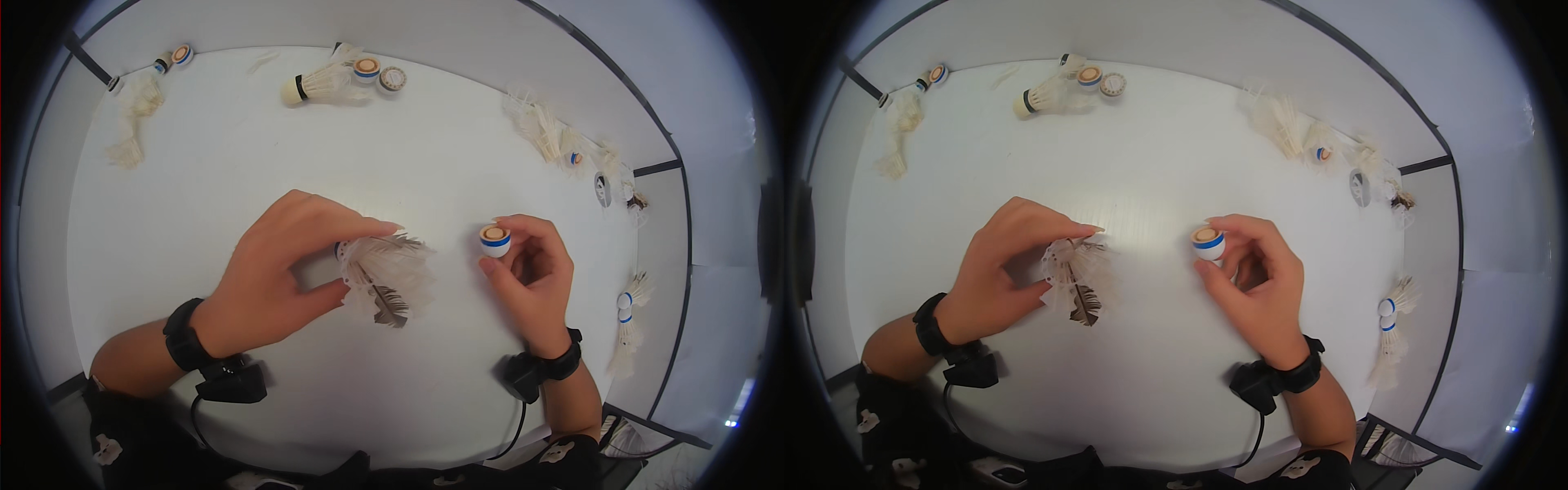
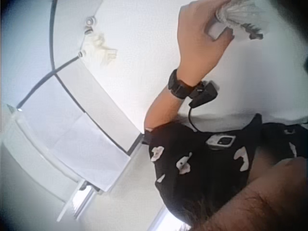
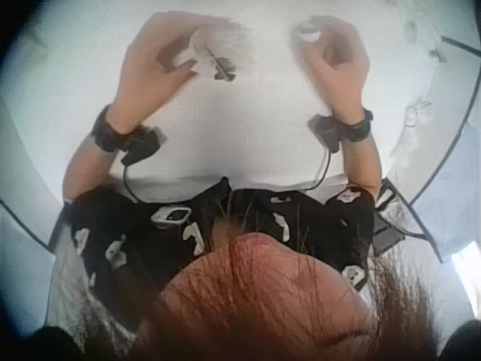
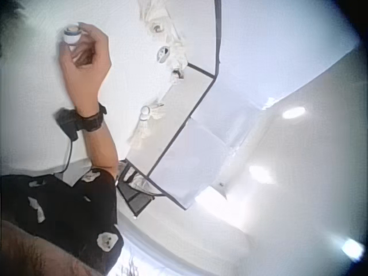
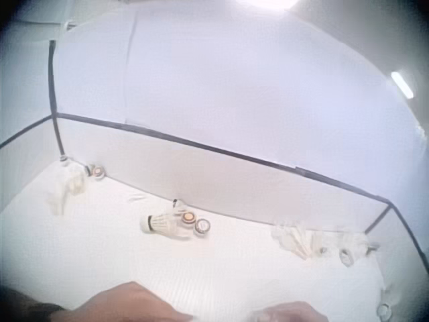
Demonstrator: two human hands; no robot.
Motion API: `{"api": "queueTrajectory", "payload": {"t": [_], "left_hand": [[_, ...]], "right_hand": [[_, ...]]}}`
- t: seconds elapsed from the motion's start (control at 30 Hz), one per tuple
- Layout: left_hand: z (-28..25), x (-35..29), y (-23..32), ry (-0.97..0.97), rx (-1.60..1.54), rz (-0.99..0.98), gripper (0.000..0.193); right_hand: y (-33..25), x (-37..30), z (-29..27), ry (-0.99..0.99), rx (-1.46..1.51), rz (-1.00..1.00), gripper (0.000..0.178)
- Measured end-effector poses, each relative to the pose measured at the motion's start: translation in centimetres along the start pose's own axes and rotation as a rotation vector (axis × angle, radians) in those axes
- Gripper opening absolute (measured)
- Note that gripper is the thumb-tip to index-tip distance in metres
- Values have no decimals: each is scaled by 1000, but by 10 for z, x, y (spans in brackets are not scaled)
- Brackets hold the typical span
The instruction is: The person is assembling shuttlecocks by inserting feathers into a base and adjusting them.
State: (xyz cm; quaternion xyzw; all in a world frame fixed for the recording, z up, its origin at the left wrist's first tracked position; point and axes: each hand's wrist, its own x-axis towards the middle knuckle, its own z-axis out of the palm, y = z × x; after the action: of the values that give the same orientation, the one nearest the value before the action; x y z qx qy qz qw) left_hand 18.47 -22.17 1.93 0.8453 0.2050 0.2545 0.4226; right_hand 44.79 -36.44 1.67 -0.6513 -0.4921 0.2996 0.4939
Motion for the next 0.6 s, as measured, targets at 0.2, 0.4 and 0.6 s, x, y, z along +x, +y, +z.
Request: {"api": "queueTrajectory", "payload": {"t": [0.2, 0.4, 0.6], "left_hand": [[4, -2, 0, -9, -63, -41, 59], [4, -12, -5, -1, -104, -151, 59], [7, -6, 8, 57, -388, -327, 63]], "right_hand": [[-2, -4, -4, 78, 49, 48, 34], [6, -6, 2, 37, 192, 60, 26], [8, -9, -12, 17, 162, 56, 23]]}}
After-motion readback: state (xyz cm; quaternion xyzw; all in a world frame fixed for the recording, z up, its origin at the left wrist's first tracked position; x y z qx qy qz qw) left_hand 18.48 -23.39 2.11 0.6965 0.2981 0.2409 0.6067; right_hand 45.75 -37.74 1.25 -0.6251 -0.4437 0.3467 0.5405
